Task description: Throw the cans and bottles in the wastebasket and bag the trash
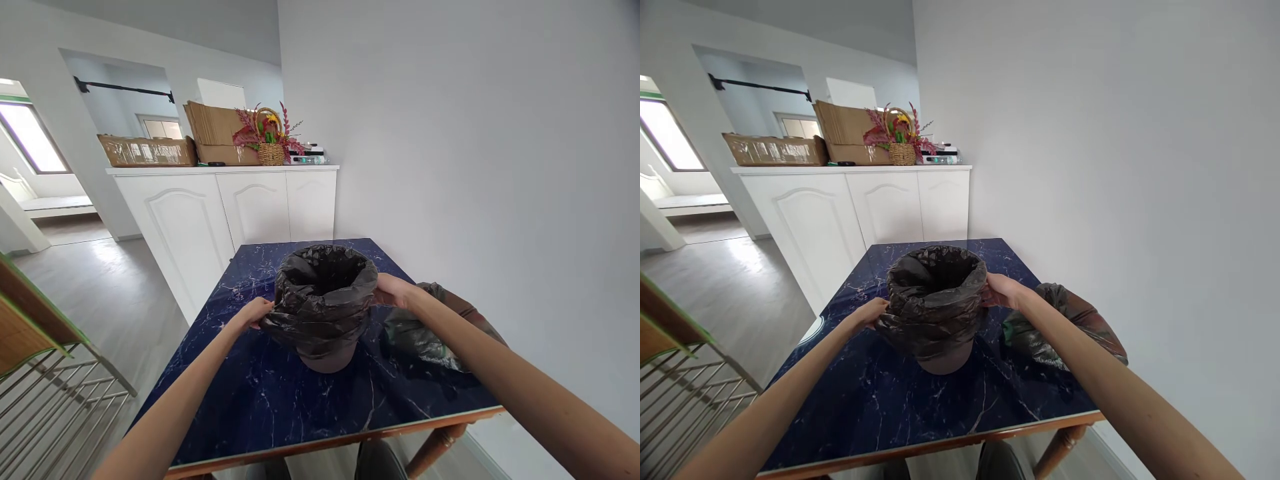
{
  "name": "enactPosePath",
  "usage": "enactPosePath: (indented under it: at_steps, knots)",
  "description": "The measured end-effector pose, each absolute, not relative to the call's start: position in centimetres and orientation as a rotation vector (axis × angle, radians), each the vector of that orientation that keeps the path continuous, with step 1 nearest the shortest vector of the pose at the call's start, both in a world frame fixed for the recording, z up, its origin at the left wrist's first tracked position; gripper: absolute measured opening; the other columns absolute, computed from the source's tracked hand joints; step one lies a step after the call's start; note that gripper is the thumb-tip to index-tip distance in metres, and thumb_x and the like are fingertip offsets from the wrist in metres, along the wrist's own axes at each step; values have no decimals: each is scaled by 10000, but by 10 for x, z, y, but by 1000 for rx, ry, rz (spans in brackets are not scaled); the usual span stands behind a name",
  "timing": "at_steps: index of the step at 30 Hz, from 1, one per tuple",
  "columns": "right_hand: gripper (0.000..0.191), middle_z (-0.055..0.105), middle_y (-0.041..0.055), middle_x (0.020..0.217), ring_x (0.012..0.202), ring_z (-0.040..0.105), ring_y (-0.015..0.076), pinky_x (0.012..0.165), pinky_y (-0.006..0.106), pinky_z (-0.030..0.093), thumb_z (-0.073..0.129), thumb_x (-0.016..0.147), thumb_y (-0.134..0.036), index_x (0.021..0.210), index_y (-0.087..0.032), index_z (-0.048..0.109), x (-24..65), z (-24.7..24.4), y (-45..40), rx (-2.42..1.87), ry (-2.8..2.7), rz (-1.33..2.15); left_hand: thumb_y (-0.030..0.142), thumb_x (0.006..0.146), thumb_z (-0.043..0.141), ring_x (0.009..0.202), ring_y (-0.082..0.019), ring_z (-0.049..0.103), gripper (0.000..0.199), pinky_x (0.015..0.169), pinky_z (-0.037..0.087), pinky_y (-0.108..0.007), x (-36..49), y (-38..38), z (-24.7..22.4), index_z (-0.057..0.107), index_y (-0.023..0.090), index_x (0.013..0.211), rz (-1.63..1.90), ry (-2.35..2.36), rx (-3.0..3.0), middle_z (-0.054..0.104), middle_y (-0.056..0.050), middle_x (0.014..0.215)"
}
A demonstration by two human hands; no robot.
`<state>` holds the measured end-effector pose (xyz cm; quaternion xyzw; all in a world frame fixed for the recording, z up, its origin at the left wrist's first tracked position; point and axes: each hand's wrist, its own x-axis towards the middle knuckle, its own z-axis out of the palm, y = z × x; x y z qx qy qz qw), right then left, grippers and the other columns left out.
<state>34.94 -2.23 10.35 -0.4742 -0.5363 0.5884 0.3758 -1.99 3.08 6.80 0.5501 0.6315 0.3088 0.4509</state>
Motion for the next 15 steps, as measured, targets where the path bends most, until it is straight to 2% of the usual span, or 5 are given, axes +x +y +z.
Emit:
enactPosePath:
  at_steps: [3, 6, 9, 12, 15]
  knots:
    - [702, 748, 128, 1390, 1263, 712, 369, 1106, 560, 562, 633, 910, -790, 1414, -302, 672, 353, 115, -38, -1228, -1364, 1392, 397, 1024, 707, 1194, -284, 690, 395, 1005, 601, -498, -22, 20, 76, 658, 186, 1354, 891, 1512, 1524, 671, -118, 1376]
    - [704, 575, 62, 1624, 1491, 544, 327, 1227, 496, 477, 514, 982, -792, 1512, -334, 587, 348, 138, -59, -1202, -1390, 1131, 556, 1071, 551, 1398, -300, 595, 473, 1185, 486, -494, -15, 0, 87, 634, 234, 1407, 1141, 1348, 1694, 640, -113, 1483]
    - [715, 381, -12, 1756, 1623, 352, 292, 1301, 504, 382, 476, 1013, -773, 1622, -400, 438, 331, 155, -83, -1189, -1475, 893, 781, 1001, 459, 1587, -311, 405, 787, 1302, 355, -450, -2, -29, 90, 439, 284, 1611, 1266, 1108, 1832, 463, -103, 1693]
    - [858, 211, -30, 1817, 1667, 220, 347, 1269, 571, 418, 575, 970, -753, 1703, -440, 258, 311, 157, -101, -1232, -1487, 913, 834, 777, 747, 1634, -396, 303, 1307, 1312, 346, -510, 14, -54, 78, 55, 290, 1742, 1192, 954, 1955, 231, -150, 1802]
    - [986, 332, 44, 1773, 1589, 380, 416, 1149, 573, 536, 667, 919, -626, 1736, -401, 163, 301, 147, -105, -1267, -1340, 1024, 745, 636, 918, 1612, -480, 313, 1591, 1266, 398, -609, 24, -68, 54, -157, 311, 1726, 1010, 1019, 2013, 171, -205, 1803]
